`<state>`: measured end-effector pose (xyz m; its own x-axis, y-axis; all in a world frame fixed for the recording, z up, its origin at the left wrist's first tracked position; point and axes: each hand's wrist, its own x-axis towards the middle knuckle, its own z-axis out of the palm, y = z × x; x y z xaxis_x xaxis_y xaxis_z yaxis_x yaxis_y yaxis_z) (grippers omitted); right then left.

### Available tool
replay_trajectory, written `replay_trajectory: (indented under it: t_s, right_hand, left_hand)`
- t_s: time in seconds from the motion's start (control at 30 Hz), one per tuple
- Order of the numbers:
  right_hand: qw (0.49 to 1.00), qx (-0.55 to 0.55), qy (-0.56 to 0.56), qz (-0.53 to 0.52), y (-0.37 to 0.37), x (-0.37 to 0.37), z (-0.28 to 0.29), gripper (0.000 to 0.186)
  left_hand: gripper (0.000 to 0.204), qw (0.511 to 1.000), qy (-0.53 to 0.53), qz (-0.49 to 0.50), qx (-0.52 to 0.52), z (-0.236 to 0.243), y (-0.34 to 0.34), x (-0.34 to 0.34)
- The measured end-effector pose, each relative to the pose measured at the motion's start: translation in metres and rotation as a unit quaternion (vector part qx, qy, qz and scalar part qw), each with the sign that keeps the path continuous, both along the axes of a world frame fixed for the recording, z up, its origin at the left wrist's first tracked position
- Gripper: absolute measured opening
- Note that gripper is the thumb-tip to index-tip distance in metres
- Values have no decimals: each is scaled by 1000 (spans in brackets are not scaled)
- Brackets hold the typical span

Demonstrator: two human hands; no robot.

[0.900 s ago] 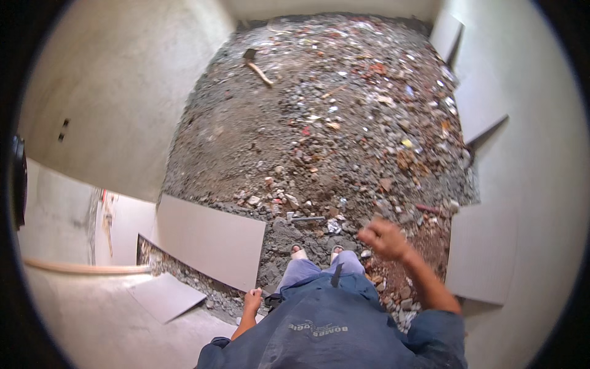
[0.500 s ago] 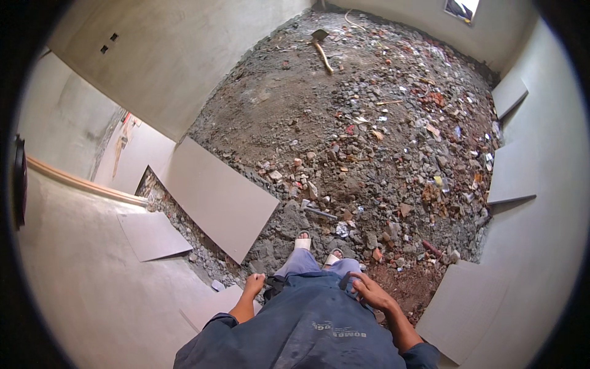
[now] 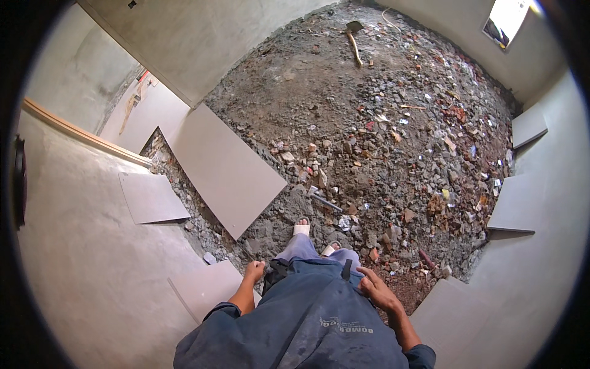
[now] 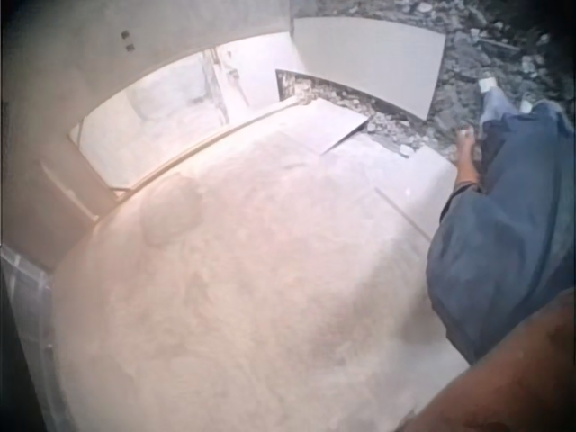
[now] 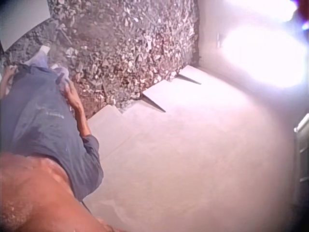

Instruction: The person uses a pickaxe to break up and level a debris-covered floor. They then pour cement from a bucket and spread it with a trowel to create a smooth base for tiling.

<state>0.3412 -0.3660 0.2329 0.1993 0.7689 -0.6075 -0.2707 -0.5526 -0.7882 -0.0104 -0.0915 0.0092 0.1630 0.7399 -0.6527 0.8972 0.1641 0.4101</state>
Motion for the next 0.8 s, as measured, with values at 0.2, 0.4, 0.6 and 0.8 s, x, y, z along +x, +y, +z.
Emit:
replay_trajectory:
  t_s: [0.2,0.4,0.6,0.8]
  right_hand:
    - [999,-17,36,-4,13,5,7,68]
    - [1000,-19,15,19,53,9,-2,67]
    - [994,-50,93,-15,111,57,-15,62]
    - [966,-232,-88,-72,167,112,-121,55]
  left_hand:
    - [44,1000,-2,-12,14,-10,3,-17]
    - [44,999,13,0,49,-3,32,-7]
    - [44,999,12,30,18,-17,70,3]
    - [44,998,59,0,-31,-33,154,35]
